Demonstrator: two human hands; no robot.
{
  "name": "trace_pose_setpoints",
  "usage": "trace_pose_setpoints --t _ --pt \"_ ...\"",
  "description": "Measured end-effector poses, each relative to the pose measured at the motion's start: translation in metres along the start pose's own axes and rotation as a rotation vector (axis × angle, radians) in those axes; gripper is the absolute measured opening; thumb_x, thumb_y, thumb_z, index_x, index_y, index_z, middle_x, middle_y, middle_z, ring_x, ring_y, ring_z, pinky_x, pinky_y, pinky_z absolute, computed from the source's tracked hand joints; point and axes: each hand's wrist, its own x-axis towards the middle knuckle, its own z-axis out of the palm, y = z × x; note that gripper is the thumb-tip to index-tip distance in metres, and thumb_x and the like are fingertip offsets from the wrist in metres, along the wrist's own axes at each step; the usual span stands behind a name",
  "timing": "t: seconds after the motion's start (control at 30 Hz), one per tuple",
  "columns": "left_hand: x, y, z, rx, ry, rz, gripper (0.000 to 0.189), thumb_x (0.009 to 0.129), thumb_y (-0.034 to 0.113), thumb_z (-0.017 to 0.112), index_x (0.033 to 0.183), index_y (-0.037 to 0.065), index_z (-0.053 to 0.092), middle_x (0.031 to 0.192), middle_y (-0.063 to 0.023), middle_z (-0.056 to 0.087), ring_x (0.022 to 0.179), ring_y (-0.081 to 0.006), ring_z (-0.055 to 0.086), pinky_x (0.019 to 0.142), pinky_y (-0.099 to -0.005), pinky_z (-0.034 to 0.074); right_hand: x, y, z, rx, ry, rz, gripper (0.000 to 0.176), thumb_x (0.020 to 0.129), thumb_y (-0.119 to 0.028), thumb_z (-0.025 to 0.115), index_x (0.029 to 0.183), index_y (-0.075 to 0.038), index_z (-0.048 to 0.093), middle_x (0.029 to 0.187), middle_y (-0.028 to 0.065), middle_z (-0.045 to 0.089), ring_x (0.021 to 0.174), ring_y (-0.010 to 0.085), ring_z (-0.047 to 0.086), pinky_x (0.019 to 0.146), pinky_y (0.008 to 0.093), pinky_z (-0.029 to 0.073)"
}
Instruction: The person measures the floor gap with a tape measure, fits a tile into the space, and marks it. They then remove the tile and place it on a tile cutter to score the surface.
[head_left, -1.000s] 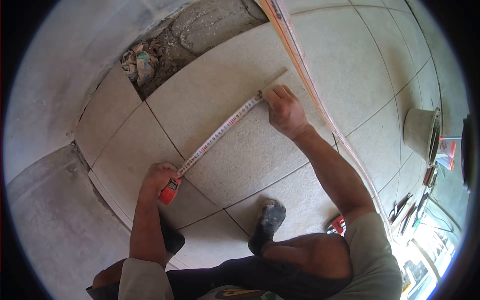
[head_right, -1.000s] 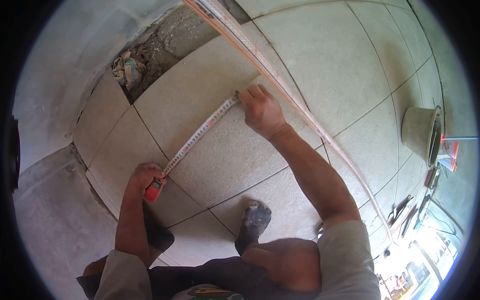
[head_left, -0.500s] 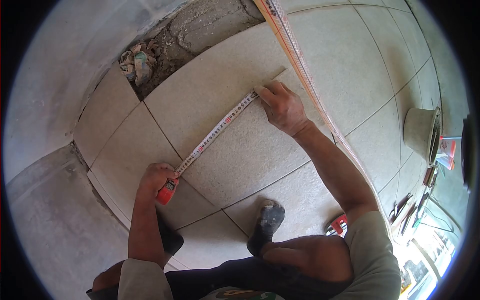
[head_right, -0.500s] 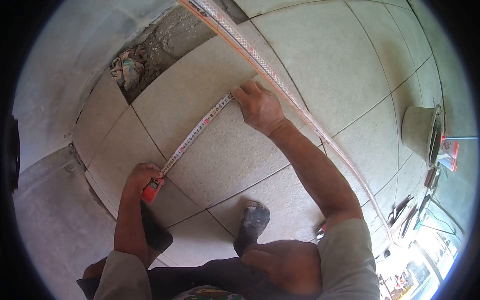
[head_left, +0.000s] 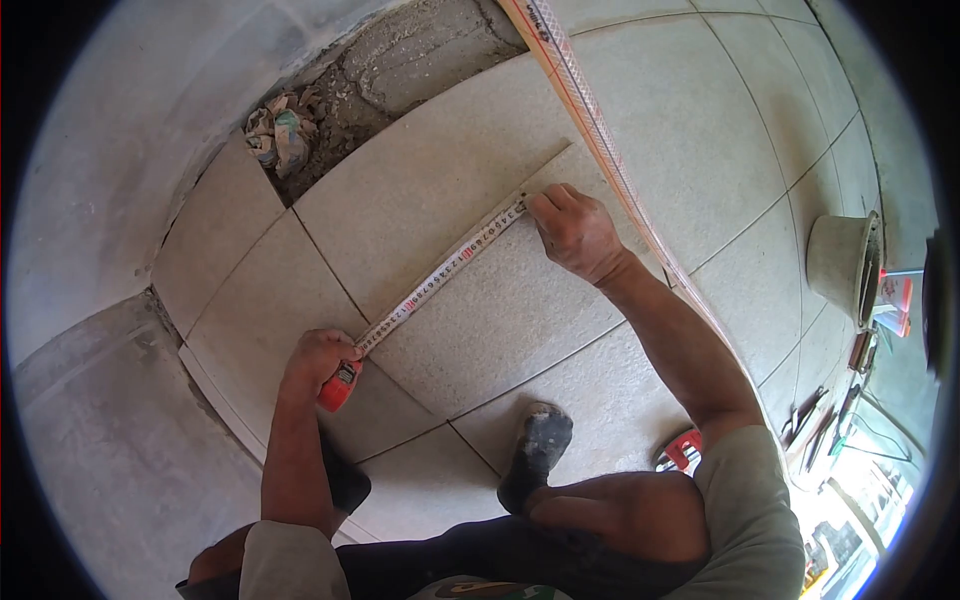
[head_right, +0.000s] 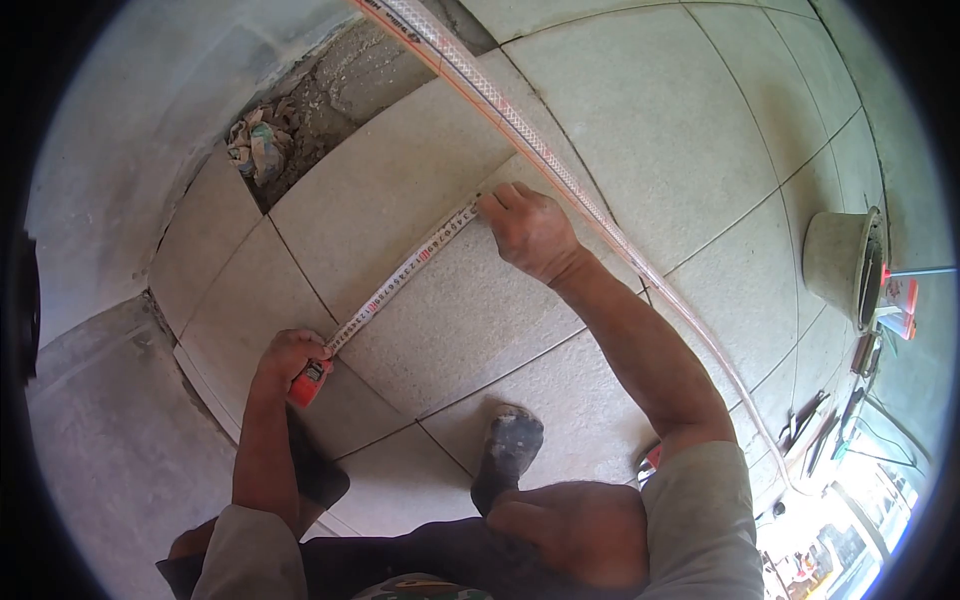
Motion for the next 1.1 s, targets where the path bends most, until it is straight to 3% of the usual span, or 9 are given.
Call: trace_pose_setpoints --t 0.5,0.67,0.87,0.97,1.1 --pt "0.001 -0.003 -0.001 0.039 0.047 0.011 0.015 0.069 0.007 0.068 0.076 -0.005 0.063 0.065 -0.0147 0.064 0.053 -0.0201 0.061 0.050 -0.0304 0.049 0.001 -0.004 0.006 0.043 0.007 0.096 0.011 0.071 0.001 0.058 0.078 -0.003 0.051 0.074 0.0109 0.047 0.068 0.0243 0.055 0.060 0.0344 0.051" --pt "0.006 -0.010 0.000 -0.026 -0.041 0.018 0.014 0.069 0.007 0.068 0.075 -0.004 0.063 0.065 -0.0147 0.064 0.052 -0.0198 0.060 0.049 -0.0308 0.048 0.002 -0.001 0.007 0.010 -0.002 0.079 0.014 0.069 0.002 0.059 0.081 -0.003 0.053 0.076 0.0109 0.048 0.071 0.0248 0.057 0.061 0.0347 0.052" --pt "0.004 -0.010 0.001 0.043 0.030 0.020 0.014 0.069 0.007 0.068 0.074 -0.005 0.063 0.065 -0.0142 0.063 0.051 -0.0202 0.060 0.049 -0.0312 0.048 -0.007 -0.007 0.008 0.037 -0.015 0.176 0.014 0.069 0.002 0.057 0.081 -0.003 0.052 0.077 0.0110 0.049 0.074 0.0271 0.057 0.063 0.0356 0.052" --pt "0.008 -0.015 0.003 -0.027 -0.013 0.062 0.014 0.069 0.008 0.069 0.074 -0.004 0.063 0.064 -0.0136 0.063 0.051 -0.0200 0.060 0.049 -0.0309 0.048 0.003 0.000 0.011 0.017 -0.009 0.112 0.014 0.069 0.002 0.057 0.080 -0.003 0.051 0.076 0.0109 0.049 0.074 0.0276 0.057 0.063 0.0359 0.052" --pt "-0.002 -0.013 0.004 0.048 0.079 0.072 0.011 0.070 0.009 0.069 0.073 -0.002 0.065 0.063 -0.0094 0.063 0.051 -0.0162 0.058 0.049 -0.0292 0.046 0.002 -0.004 0.004 0.046 0.017 0.115 0.014 0.068 0.003 0.056 0.079 -0.004 0.051 0.074 0.0108 0.048 0.073 0.0272 0.057 0.061 0.0359 0.051"
